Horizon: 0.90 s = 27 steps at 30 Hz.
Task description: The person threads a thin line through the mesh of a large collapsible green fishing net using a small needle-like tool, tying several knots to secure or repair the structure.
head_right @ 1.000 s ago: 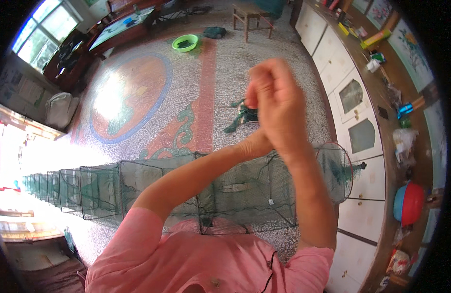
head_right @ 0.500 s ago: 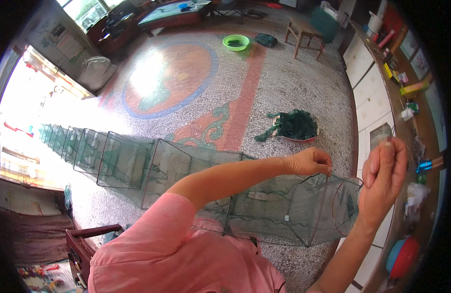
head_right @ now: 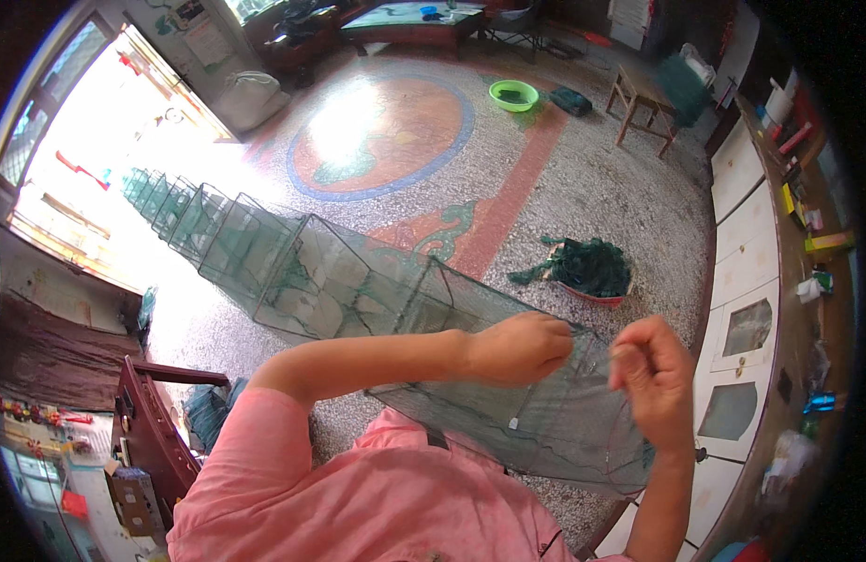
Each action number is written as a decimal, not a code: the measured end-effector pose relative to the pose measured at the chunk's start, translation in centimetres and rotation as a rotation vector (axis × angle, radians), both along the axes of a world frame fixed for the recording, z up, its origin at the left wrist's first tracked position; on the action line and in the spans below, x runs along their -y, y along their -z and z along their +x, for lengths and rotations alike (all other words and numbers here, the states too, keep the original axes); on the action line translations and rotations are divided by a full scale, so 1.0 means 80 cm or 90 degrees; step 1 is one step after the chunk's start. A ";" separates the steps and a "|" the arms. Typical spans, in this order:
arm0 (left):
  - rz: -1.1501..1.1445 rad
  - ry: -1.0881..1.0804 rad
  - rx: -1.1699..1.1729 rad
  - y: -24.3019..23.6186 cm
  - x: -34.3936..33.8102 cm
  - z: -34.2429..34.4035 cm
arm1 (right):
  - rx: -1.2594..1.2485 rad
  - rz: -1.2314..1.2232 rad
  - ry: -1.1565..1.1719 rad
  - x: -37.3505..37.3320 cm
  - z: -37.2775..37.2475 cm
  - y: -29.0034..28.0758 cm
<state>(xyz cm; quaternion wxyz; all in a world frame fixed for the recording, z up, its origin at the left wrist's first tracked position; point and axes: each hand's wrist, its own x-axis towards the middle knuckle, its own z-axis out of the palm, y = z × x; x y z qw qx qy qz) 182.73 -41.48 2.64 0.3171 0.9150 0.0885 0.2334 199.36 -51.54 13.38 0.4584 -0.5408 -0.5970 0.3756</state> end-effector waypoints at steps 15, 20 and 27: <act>0.031 -0.299 -0.229 0.013 0.088 0.010 | 0.269 0.181 -0.346 0.022 0.022 0.077; -0.056 -0.405 -0.107 0.024 0.069 0.011 | 0.370 0.218 -0.394 0.013 0.013 0.097; -0.690 -0.305 0.165 0.002 0.052 0.036 | 0.432 0.233 -0.429 0.003 0.014 0.113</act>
